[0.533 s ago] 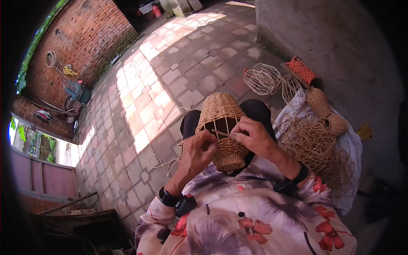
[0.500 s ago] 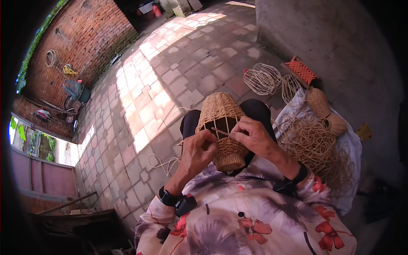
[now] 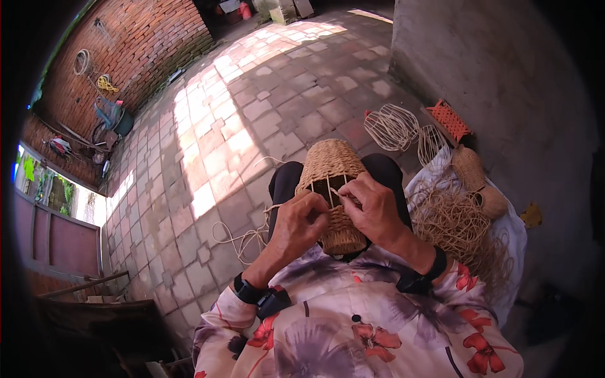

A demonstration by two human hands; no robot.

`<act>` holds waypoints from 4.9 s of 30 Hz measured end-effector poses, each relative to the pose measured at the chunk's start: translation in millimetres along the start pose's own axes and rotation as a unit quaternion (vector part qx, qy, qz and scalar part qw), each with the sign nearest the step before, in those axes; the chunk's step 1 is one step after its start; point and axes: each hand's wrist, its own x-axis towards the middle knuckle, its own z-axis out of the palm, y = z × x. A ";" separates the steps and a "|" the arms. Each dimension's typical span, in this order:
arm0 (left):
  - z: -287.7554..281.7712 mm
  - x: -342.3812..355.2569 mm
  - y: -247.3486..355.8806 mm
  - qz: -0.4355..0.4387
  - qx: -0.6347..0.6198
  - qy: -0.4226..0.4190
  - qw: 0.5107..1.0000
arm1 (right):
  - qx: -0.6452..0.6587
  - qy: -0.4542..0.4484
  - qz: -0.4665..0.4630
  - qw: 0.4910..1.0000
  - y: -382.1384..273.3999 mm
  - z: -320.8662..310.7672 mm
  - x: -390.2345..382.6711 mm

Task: Weaving a small basket by hand using straw or rattan strips.

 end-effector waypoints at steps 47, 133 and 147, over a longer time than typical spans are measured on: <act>-20.2 36.3 -19.0 -0.019 -0.151 -0.171 0.973 | 0.093 -0.089 0.049 0.990 4.8 -22.6 15.5; -7.8 -51.8 -30.4 -0.425 -0.490 0.044 0.759 | 0.397 0.042 0.232 0.887 36.4 -4.2 -11.3; 5.2 -23.9 -34.0 -0.251 -0.395 0.180 0.865 | 0.400 0.038 0.232 0.886 37.9 -4.9 -11.7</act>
